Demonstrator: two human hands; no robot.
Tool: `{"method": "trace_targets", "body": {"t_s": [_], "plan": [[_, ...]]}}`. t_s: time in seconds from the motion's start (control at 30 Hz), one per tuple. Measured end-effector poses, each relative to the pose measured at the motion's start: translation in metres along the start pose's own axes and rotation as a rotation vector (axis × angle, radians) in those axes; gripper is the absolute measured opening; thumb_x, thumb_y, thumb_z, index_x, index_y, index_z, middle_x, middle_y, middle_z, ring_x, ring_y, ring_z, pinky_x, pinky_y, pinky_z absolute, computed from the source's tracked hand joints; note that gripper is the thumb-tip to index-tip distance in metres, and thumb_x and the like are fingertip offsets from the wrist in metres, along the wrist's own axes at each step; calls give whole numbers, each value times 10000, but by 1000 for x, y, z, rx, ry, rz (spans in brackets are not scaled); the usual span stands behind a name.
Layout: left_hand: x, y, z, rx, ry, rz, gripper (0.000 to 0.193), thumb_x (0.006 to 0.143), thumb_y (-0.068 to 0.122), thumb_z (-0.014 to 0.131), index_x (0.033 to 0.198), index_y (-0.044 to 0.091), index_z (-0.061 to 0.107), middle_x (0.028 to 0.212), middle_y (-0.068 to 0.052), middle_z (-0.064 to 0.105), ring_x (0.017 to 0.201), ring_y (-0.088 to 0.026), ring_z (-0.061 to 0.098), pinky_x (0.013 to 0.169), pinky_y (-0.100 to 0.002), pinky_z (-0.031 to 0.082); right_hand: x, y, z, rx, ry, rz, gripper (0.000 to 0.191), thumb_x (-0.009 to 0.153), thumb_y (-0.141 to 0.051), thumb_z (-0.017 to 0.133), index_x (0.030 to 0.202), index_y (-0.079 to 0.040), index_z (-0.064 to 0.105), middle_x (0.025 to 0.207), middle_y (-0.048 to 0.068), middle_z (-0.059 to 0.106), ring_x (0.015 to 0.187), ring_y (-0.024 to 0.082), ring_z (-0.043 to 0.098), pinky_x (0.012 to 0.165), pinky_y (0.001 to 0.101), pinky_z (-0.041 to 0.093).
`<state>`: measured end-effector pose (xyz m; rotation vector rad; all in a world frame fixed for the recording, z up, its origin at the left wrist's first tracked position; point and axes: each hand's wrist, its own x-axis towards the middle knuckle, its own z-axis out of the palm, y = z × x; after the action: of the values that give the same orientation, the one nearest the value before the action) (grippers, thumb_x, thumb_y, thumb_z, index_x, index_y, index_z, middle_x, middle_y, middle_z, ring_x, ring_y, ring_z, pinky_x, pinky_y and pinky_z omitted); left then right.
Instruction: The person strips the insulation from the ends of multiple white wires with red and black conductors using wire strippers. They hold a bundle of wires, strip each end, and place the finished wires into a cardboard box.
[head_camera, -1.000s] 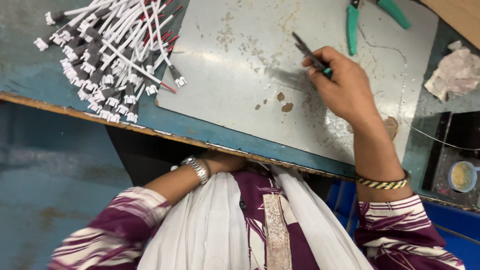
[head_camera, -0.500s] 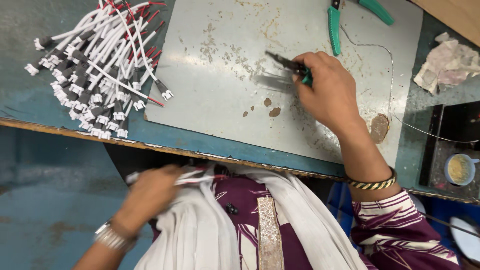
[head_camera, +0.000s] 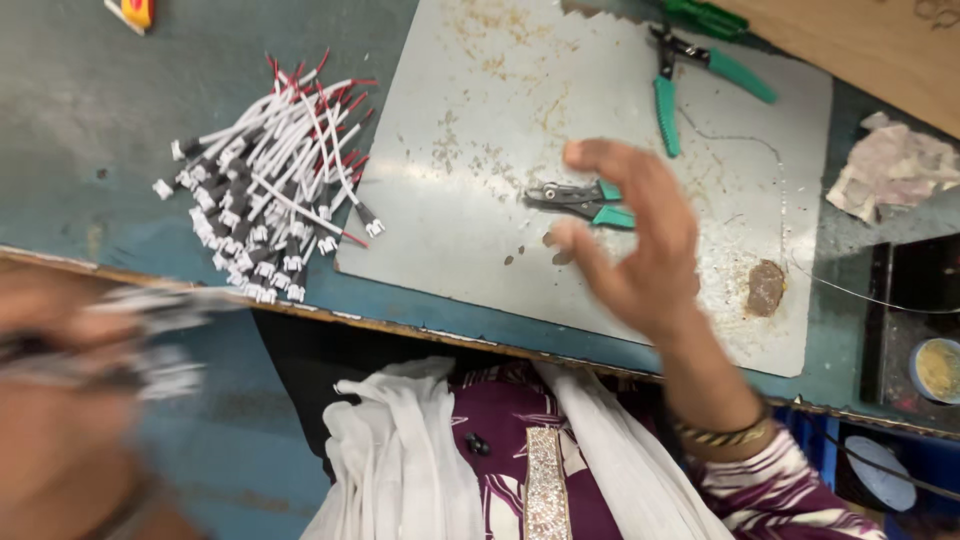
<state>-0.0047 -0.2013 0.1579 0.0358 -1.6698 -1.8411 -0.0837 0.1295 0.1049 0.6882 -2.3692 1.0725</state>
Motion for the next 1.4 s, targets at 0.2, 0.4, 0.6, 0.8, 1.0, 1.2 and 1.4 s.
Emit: {"method": "trace_targets", "body": {"t_s": [0.2,0.4,0.6,0.8,1.0,1.2,1.4], "plan": [[-11,-78,135,-988,-758,-841,492,1174,454,468,983,16,582,864,-141,653,714,-168,592,587,-258,479,-27,-24,21,188,285,-547,611,982,-656,564,1365,-181,578,1414,121,553,1404,343,499,1270,563,317],[-35,-114,169,-987,-637,-1263,485,1017,543,410,856,109,551,807,-93,672,812,-269,691,781,-427,615,-41,-28,10,-147,348,-571,449,961,-511,740,1257,-178,691,1414,87,572,1423,318,500,1279,559,223],[-24,-89,188,-1086,-970,-1283,469,1073,532,436,973,94,574,864,-97,649,932,-292,721,827,-513,611,-34,-13,62,-692,540,-201,442,1015,-478,692,1289,-132,682,1410,100,567,1441,338,482,1273,580,225],[-31,-133,164,-810,-995,-1262,426,1065,493,478,1002,85,581,873,-115,659,904,-288,721,776,-472,605,15,-39,137,-1836,602,1106,440,1068,-445,644,1322,-87,674,1406,113,563,1459,357,465,1267,601,227],[-47,-128,165,-810,-930,-1362,388,1056,455,519,1031,75,588,883,-134,669,876,-283,721,726,-431,600,19,-30,211,-2058,322,1462,443,1122,-412,596,1354,-41,665,1403,126,558,1477,377,447,1261,622,229],[-87,-112,188,-800,-823,-1459,354,1048,417,561,1059,65,595,892,-152,679,848,-278,720,676,-390,595,-10,-40,128,-1983,215,1165,481,1146,-413,556,1410,-14,600,1427,151,506,1497,394,395,1258,624,215],[-91,-135,203,-957,-644,-1030,318,1052,362,630,1080,48,592,776,-148,654,742,-281,721,623,-391,608,-103,19,22,54,403,-60,822,1018,-587,562,1585,-78,256,1590,238,216,1532,402,172,1271,527,121]]}}
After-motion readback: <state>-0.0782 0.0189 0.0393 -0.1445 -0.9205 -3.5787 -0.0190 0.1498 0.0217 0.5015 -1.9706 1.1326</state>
